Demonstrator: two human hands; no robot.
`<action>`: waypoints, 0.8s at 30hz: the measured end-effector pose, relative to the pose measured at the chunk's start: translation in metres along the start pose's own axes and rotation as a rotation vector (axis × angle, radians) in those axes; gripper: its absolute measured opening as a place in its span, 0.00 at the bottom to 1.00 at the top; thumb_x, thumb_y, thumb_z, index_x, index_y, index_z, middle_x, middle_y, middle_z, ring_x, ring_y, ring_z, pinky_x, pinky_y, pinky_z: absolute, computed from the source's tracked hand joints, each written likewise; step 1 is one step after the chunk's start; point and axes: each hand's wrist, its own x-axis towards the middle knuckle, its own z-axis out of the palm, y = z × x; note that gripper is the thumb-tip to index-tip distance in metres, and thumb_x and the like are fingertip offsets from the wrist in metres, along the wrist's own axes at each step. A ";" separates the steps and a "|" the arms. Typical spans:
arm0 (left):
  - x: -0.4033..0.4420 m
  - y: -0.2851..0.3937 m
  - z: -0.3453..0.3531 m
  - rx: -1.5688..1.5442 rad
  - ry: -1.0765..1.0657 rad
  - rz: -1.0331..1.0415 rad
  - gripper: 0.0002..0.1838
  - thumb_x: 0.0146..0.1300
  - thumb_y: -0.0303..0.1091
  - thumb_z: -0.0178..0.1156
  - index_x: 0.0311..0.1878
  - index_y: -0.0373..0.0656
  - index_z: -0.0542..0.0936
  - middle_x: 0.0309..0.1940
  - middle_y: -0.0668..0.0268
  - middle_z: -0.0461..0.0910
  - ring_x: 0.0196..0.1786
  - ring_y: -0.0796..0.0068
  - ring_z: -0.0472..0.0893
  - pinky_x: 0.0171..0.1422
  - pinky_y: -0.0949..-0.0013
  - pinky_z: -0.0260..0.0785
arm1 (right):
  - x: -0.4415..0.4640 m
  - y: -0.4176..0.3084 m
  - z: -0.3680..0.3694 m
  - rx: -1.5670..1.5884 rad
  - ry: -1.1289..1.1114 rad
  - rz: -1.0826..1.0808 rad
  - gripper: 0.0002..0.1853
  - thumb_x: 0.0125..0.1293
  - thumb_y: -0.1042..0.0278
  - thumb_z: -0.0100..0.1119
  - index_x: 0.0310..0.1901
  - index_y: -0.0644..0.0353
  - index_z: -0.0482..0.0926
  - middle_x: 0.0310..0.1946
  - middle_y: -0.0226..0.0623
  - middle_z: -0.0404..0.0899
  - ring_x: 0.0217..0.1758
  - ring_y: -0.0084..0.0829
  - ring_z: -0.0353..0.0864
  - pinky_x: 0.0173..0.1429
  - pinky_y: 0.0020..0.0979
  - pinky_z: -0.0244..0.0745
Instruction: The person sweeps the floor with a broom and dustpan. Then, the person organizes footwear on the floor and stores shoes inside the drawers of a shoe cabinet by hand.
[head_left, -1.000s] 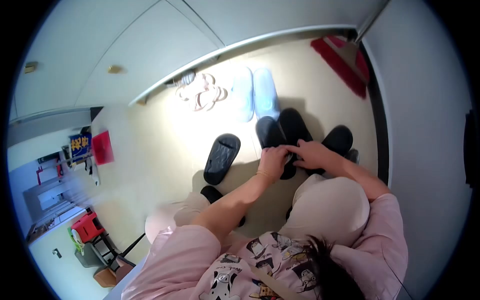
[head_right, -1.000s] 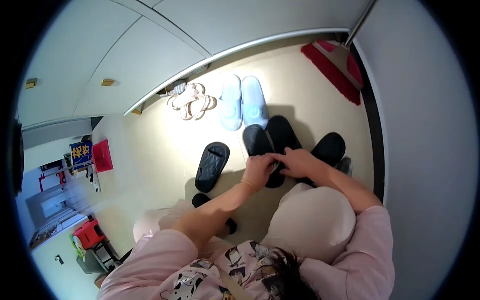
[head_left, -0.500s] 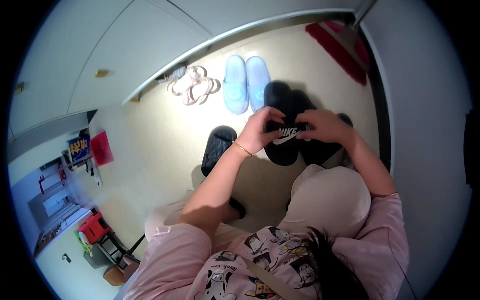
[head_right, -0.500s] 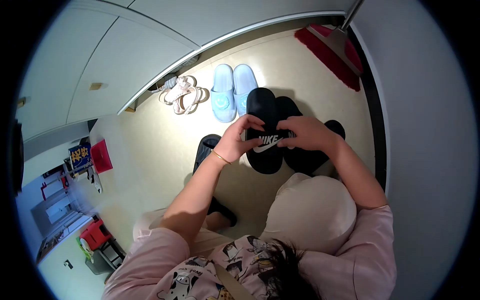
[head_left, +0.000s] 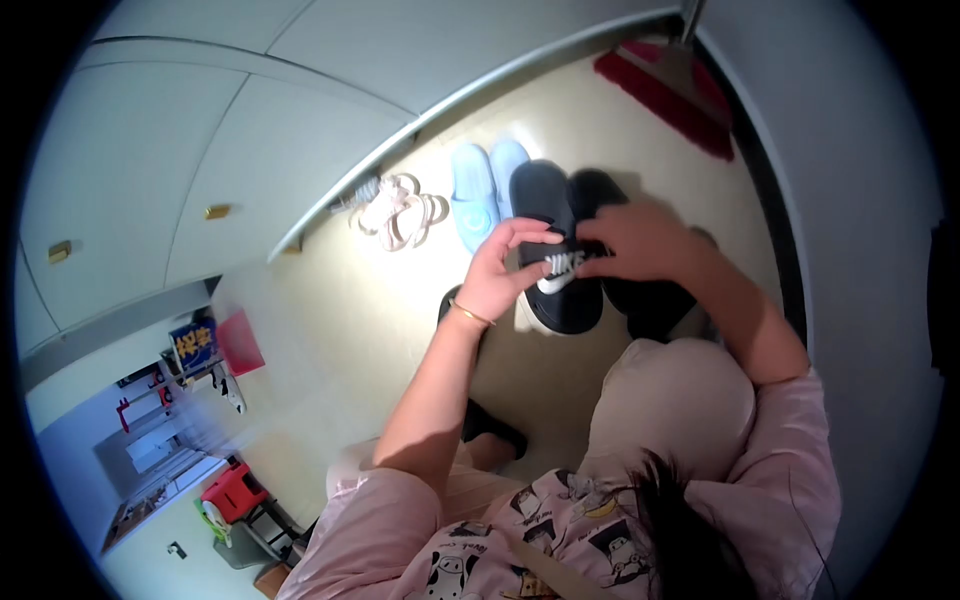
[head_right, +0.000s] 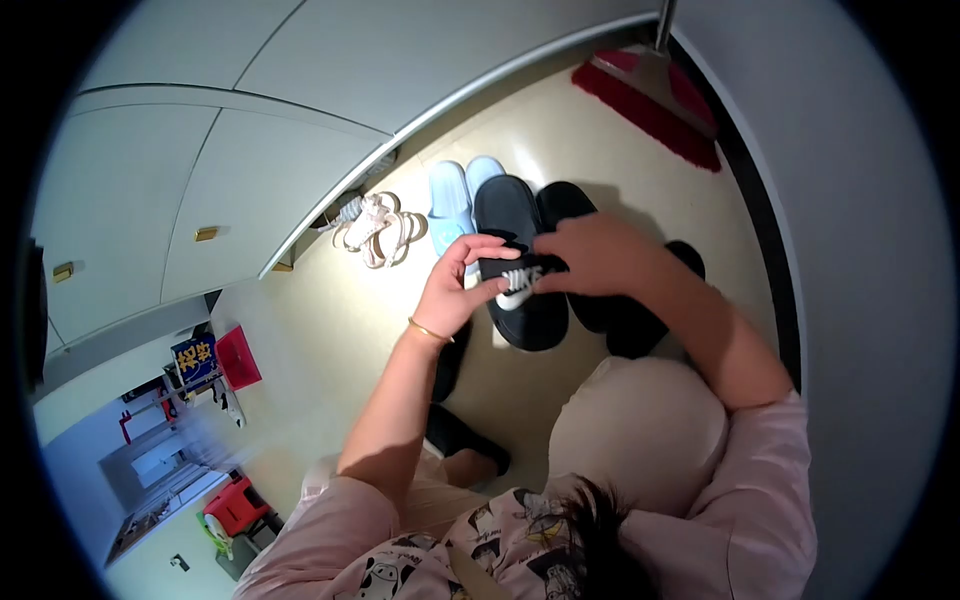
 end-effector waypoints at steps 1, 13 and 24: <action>0.001 0.002 0.002 0.085 0.082 0.107 0.26 0.52 0.15 0.66 0.56 0.40 0.73 0.55 0.63 0.79 0.62 0.74 0.73 0.70 0.68 0.60 | 0.000 -0.002 -0.001 -0.058 0.030 0.044 0.18 0.60 0.47 0.62 0.42 0.53 0.80 0.34 0.41 0.78 0.39 0.44 0.80 0.44 0.42 0.73; -0.040 -0.071 -0.007 -0.275 0.333 -0.166 0.12 0.66 0.18 0.56 0.52 0.37 0.74 0.50 0.64 0.81 0.53 0.77 0.79 0.61 0.74 0.69 | 0.139 0.089 -0.035 -0.341 0.135 0.137 0.21 0.60 0.42 0.60 0.43 0.52 0.81 0.39 0.46 0.80 0.47 0.47 0.80 0.51 0.43 0.75; -0.066 -0.096 -0.013 -0.196 0.438 -0.243 0.09 0.68 0.20 0.55 0.49 0.39 0.77 0.45 0.69 0.81 0.48 0.82 0.78 0.54 0.77 0.69 | 0.219 0.127 -0.018 -0.161 0.685 0.289 0.27 0.63 0.62 0.58 0.65 0.48 0.69 0.70 0.48 0.60 0.61 0.50 0.74 0.64 0.43 0.72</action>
